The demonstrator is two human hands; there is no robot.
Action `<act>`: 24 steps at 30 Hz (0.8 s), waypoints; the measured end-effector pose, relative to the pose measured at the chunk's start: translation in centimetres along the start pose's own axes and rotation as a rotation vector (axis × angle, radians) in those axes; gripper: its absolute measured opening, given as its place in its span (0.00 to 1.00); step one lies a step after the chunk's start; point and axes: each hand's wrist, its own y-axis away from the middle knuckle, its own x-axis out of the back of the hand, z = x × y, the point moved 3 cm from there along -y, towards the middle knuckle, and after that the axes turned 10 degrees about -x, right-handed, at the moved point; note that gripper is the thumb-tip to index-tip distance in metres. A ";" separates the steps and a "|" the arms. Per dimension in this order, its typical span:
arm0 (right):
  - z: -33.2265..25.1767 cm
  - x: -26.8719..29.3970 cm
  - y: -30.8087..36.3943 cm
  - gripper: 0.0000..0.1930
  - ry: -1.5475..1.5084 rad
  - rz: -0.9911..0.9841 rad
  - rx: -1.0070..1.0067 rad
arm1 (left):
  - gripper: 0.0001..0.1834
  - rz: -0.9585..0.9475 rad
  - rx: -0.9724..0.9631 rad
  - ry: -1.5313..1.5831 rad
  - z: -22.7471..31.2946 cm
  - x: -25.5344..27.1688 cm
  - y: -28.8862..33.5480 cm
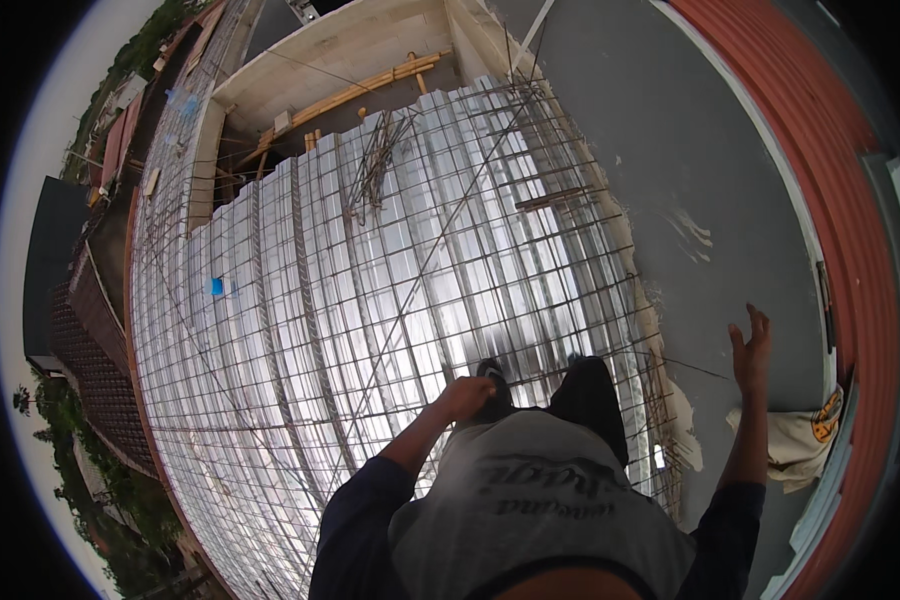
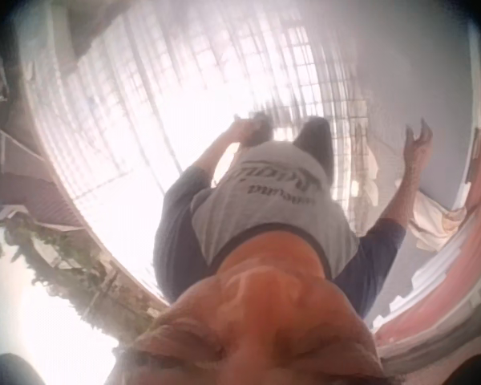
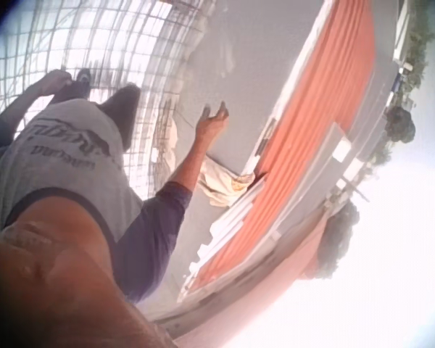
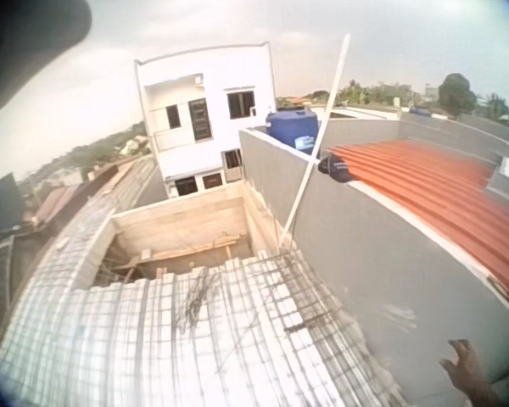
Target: The person walks across a metal grid on a construction site and uses pliers to tie wire at the intersections of the grid. The person moves along the grid, repeatedly bending and twisting wire to secure the structure.
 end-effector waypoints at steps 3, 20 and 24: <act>11.0 7.7 -8.3 0.28 0.392 0.323 -0.141 | 0.16 -0.005 0.079 0.027 -0.2 1.5 -2.3; 36.1 8.8 -20.1 0.32 0.408 -0.020 -0.397 | 0.19 0.038 0.419 0.010 -0.9 -7.7 -7.1; 39.2 9.1 -22.4 0.29 0.233 -0.307 -0.477 | 0.18 0.116 0.369 0.018 -1.5 -9.1 -7.6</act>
